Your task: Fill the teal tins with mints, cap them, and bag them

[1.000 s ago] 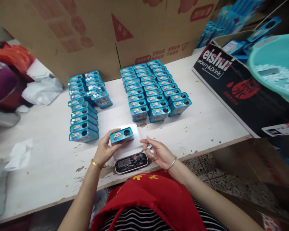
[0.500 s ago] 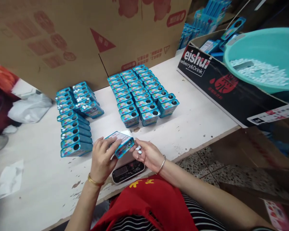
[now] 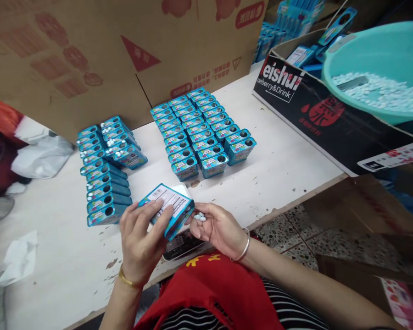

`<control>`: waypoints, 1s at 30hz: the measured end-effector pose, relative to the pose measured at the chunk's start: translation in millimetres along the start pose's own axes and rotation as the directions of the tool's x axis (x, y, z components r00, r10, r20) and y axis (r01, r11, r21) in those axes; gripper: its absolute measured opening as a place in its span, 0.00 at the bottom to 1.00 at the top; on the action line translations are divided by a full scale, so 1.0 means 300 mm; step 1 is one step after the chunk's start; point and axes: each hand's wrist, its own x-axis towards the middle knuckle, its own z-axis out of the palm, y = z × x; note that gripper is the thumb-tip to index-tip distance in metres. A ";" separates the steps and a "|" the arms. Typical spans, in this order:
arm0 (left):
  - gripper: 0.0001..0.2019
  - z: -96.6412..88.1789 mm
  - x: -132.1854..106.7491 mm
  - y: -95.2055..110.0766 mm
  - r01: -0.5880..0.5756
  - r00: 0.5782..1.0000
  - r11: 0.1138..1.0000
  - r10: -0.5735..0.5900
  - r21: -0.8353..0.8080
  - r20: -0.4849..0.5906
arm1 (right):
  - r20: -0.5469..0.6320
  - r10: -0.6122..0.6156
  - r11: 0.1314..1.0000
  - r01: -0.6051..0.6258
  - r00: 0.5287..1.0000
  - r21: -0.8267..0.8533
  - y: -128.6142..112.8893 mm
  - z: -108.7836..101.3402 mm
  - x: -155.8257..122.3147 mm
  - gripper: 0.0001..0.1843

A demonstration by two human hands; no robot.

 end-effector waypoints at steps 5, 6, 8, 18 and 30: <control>0.26 0.008 0.000 -0.004 0.015 1.000 1.000 -0.015 -0.004 0.001 | -0.023 -0.005 1.000 0.004 1.000 -0.011 -0.001 0.001 0.008 0.10; 0.26 0.020 -0.005 -0.009 0.023 1.000 1.000 -0.023 -0.010 0.008 | -0.035 0.001 1.000 -0.001 0.999 -0.012 0.003 -0.003 0.016 0.10; 0.26 0.045 -0.015 -0.018 0.037 0.999 0.999 -0.036 -0.023 0.008 | -0.042 0.003 1.000 -0.004 0.999 -0.024 0.009 -0.010 0.030 0.10; 0.18 0.166 0.015 0.017 0.352 0.921 0.796 -0.388 -0.493 0.031 | -0.070 -0.029 0.991 0.020 0.997 -0.129 -0.033 -0.127 -0.012 0.15; 0.16 0.505 0.257 0.132 0.194 0.979 0.941 -0.203 -0.276 -0.006 | -0.190 -0.076 0.994 0.060 0.979 -0.088 0.010 -0.304 -0.080 0.17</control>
